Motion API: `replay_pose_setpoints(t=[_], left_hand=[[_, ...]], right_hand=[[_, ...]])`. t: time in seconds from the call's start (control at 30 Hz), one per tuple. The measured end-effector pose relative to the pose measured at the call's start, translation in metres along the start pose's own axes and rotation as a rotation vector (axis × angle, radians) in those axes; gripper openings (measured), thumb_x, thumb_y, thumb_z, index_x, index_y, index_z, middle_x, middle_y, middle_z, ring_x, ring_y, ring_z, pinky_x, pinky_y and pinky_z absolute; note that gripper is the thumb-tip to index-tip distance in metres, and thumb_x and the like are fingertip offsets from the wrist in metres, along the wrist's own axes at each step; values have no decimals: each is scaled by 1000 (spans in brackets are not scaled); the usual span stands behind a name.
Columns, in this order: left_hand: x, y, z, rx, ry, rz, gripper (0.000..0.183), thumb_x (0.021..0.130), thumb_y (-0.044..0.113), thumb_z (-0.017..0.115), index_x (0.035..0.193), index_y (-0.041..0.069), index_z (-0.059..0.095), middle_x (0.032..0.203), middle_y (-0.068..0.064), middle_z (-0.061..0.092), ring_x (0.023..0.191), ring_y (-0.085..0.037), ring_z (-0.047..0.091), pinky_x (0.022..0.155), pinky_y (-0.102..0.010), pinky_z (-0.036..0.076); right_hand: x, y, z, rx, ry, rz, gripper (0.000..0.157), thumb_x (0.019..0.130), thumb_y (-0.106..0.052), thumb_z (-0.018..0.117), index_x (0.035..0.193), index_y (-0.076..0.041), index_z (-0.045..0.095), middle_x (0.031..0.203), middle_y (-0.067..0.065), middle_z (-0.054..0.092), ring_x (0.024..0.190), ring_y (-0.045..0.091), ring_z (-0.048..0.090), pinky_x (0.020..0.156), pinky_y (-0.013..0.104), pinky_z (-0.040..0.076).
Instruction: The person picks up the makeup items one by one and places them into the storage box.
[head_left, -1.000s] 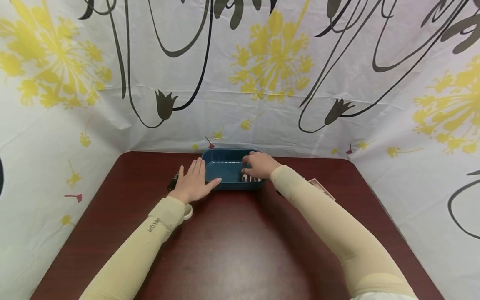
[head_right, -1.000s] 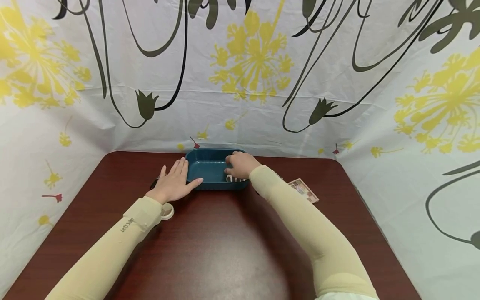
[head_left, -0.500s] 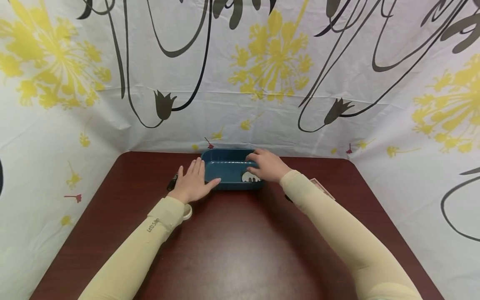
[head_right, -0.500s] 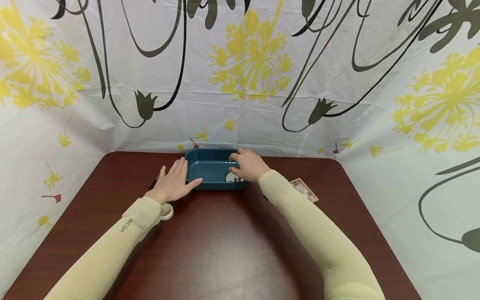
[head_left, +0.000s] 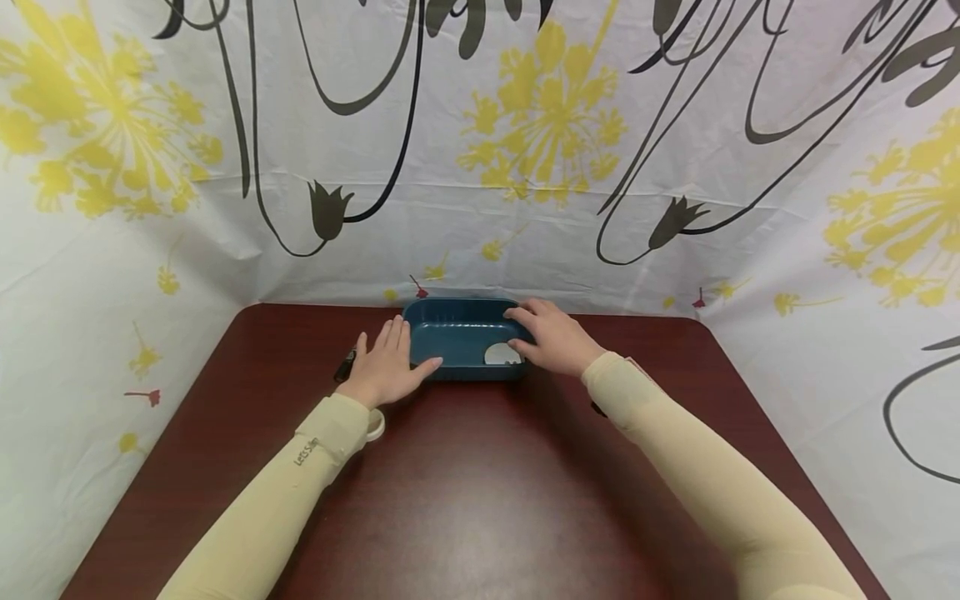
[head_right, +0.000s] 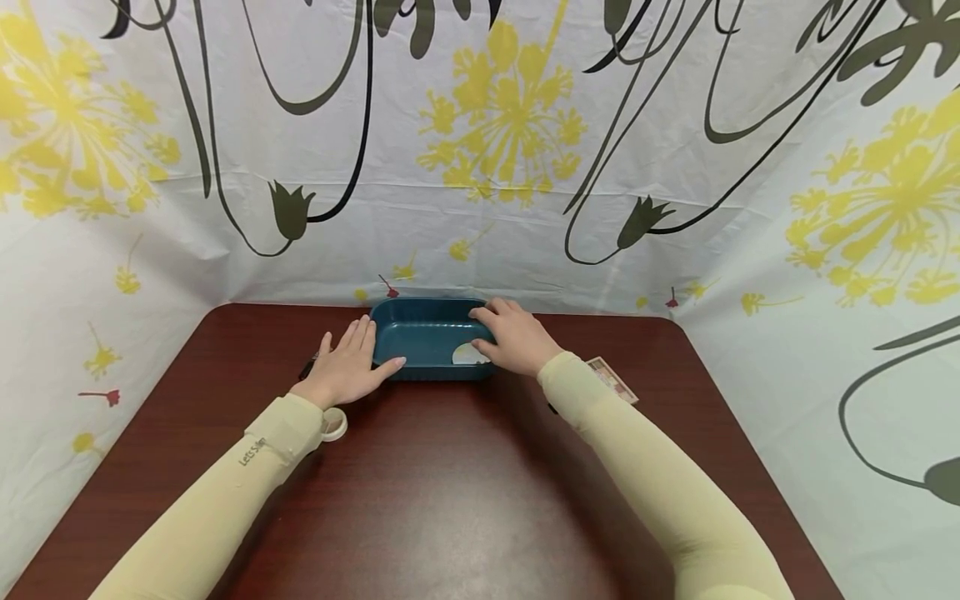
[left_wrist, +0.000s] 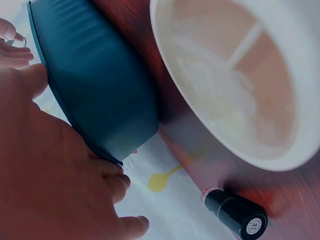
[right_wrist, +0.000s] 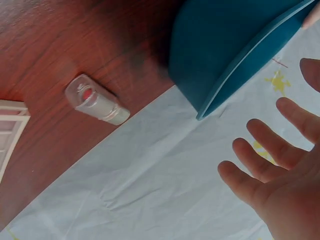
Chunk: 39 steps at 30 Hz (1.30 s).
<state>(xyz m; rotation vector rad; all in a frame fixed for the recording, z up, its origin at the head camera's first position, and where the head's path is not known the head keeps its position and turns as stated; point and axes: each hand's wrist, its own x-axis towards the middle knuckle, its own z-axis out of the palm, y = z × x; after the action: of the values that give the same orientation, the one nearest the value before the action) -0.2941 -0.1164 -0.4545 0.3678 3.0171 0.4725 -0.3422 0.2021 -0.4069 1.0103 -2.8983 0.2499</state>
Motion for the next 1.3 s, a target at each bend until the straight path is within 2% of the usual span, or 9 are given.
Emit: replay_pose_setpoints(t=[0.23, 0.4, 0.63, 0.83, 1.03, 1.3], left_hand=[[-1, 0, -1, -3, 0, -4, 101, 96, 74, 34, 160, 0, 10, 167, -18, 4, 154, -32, 4, 116, -63, -5], [-1, 1, -2, -3, 6, -1, 101, 96, 73, 35, 160, -1, 11, 167, -18, 6, 154, -33, 5, 116, -64, -3], [0, 0, 0, 6, 1, 6, 101, 96, 74, 34, 160, -1, 11, 167, -19, 6, 154, -33, 5, 116, -64, -4], [1, -1, 1, 7, -5, 0, 102, 96, 75, 34, 160, 0, 10, 167, -18, 4, 154, -32, 4, 116, -63, -4], [0, -1, 0, 8, -1, -2, 101, 96, 74, 34, 160, 0, 11, 167, -18, 5, 154, -32, 5, 117, -63, -3], [0, -1, -1, 8, -9, -3, 101, 96, 75, 33, 160, 0, 10, 167, -18, 4, 154, -31, 4, 117, -63, -3]], right_hand=[[-13, 4, -5, 8, 68, -24, 51, 97, -35, 69, 143, -16, 56, 139, 10, 51, 129, 30, 47, 101, 51, 46], [-21, 12, -3, -12, 85, -36, 51, 96, -35, 69, 141, -14, 57, 134, 10, 53, 122, 29, 49, 98, 50, 47], [-36, 27, 4, -41, 48, 18, 53, 95, -37, 70, 142, -14, 57, 133, 11, 52, 119, 30, 49, 93, 52, 49], [-53, 40, 10, -54, 24, 62, 53, 95, -41, 69, 141, -17, 57, 134, 10, 52, 121, 31, 49, 95, 54, 47], [-69, 51, 13, -58, -3, 83, 61, 95, -41, 69, 147, -12, 53, 139, 15, 49, 126, 35, 46, 96, 58, 46], [-84, 58, 11, -65, -40, 128, 62, 94, -41, 69, 146, -10, 53, 139, 17, 48, 128, 37, 45, 97, 58, 46]])
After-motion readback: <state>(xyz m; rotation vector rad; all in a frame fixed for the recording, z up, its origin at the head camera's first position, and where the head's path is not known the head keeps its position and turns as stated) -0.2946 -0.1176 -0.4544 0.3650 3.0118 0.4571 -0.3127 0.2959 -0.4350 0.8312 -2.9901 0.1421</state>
